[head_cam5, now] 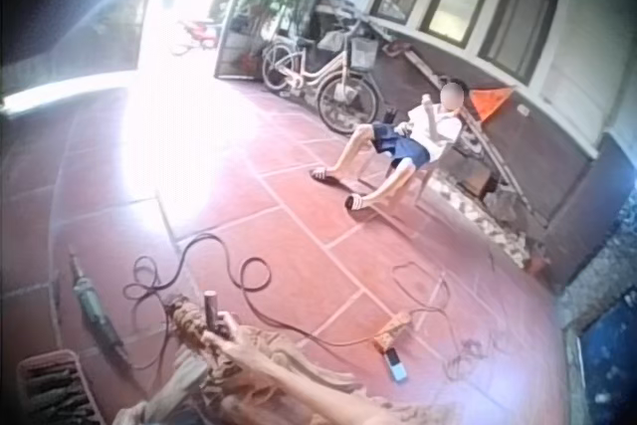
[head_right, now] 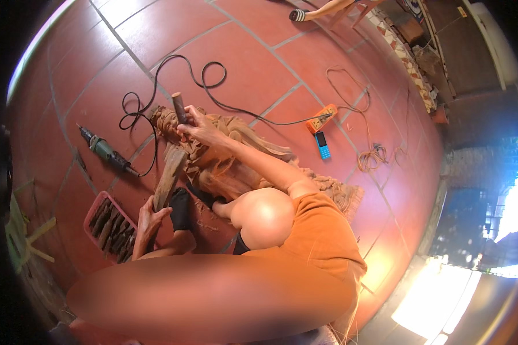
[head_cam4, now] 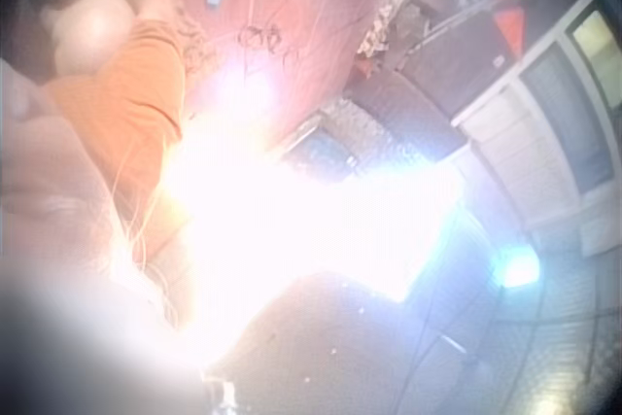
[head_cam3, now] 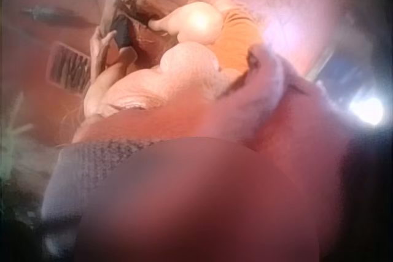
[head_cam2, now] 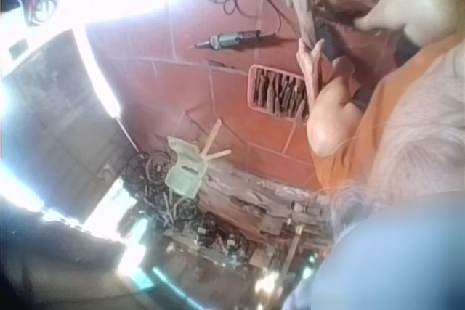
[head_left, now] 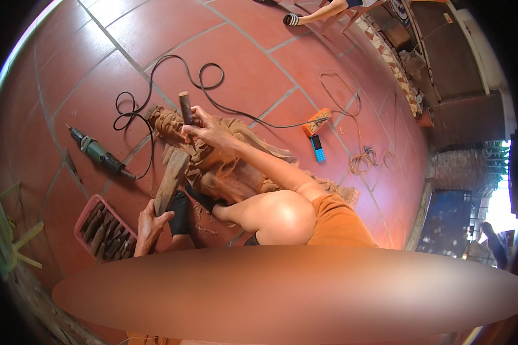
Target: The person sits on the floor and carves a wooden sculpture using a chisel and mallet. They repeatedly strike the chisel to shape the wood, occasionally pausing to select a different chisel from a nearby pink tray.
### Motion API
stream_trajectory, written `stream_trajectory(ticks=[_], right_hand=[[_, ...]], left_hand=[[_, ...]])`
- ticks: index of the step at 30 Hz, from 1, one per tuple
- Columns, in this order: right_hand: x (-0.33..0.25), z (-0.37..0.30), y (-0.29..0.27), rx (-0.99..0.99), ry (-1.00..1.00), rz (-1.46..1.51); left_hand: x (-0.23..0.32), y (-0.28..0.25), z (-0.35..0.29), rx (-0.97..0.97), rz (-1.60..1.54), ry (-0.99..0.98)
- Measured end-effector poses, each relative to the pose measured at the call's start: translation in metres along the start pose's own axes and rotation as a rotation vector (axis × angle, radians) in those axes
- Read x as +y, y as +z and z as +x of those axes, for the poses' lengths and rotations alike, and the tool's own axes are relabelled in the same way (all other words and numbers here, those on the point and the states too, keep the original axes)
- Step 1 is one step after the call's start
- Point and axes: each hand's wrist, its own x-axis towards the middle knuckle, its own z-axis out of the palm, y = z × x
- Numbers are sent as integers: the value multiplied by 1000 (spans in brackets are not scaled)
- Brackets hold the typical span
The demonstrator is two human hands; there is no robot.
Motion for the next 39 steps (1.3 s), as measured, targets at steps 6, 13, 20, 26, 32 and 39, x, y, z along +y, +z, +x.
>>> stream_trajectory(ticks=[6,13,20,26,32,39], right_hand=[[21,-14,-3,121,-28,93],[37,-15,0,190,-130,-32],[45,-15,-2,226,-139,-128],[45,-14,-3,236,-149,-174],[44,-16,-3,231,-117,-159],[52,-11,-3,256,-149,-161]], left_hand=[[7,5,-3,-24,-18,-76],[-5,14,-2,-66,31,-96],[-6,12,-1,-95,74,-128],[-15,15,2,-92,99,-116],[-13,13,1,-105,77,-130],[-7,12,-1,-109,91,-121]])
